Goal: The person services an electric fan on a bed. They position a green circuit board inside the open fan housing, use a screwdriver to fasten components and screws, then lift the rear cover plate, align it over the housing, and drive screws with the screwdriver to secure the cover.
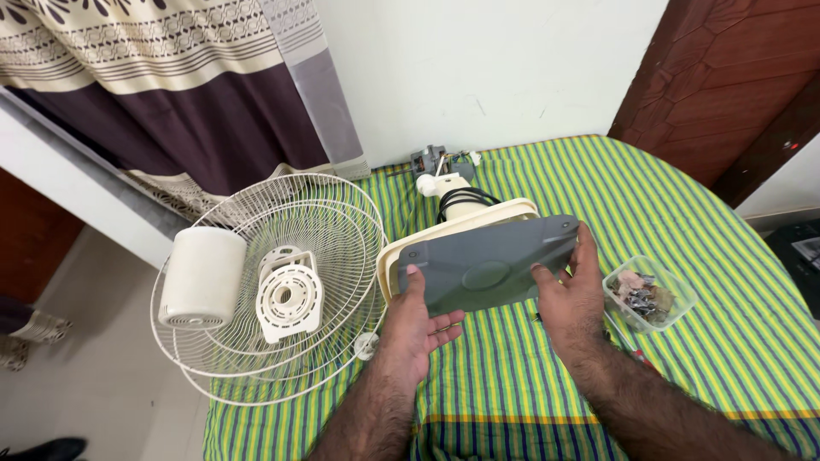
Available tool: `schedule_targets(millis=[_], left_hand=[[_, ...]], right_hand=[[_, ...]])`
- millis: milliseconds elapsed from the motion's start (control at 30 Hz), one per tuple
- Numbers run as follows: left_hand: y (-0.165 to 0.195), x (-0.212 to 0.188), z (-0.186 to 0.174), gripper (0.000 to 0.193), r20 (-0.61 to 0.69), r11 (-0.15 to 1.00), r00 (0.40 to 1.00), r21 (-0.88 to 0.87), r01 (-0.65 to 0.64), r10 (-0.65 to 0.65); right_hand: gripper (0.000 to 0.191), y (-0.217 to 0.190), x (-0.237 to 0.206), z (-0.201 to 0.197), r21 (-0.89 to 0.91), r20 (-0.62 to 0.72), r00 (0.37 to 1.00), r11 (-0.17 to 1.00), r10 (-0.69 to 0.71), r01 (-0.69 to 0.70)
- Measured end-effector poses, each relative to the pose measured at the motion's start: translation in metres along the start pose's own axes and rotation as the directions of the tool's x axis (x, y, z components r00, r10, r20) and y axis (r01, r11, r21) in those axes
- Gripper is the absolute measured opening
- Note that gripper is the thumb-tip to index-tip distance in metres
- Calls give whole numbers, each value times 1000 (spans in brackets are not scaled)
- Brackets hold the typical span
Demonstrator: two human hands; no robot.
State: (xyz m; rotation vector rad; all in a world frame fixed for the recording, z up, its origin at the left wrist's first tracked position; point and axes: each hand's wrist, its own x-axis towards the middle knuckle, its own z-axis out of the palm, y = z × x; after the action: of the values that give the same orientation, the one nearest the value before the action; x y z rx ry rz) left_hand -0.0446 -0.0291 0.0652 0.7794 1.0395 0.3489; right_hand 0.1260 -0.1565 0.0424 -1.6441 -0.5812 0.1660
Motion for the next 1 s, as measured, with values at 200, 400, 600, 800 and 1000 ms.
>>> schedule_targets(millis=[200, 400, 600, 800, 1000], left_hand=[[-12, 2, -1, 81, -108, 999, 994, 34, 15, -11], [-33, 15, -4, 68, -113, 998, 993, 48, -33, 39], [-46, 25, -7, 64, -157, 997, 986, -56, -60, 51], [-48, 34, -10, 64, -184, 996, 983, -86, -38, 21], [-46, 35, -20, 71, -219, 991, 976, -136, -18, -12]], right_hand=[[89, 12, 1, 3, 85, 26, 998, 994, 61, -63], [88, 18, 8, 3, 15, 53, 994, 996, 91, -91], [87, 19, 12, 6, -12, 106, 994, 999, 39, -38], [91, 16, 10, 16, 35, 132, 990, 998, 38, -43], [91, 14, 0, 22, -48, 129, 991, 999, 26, -20]])
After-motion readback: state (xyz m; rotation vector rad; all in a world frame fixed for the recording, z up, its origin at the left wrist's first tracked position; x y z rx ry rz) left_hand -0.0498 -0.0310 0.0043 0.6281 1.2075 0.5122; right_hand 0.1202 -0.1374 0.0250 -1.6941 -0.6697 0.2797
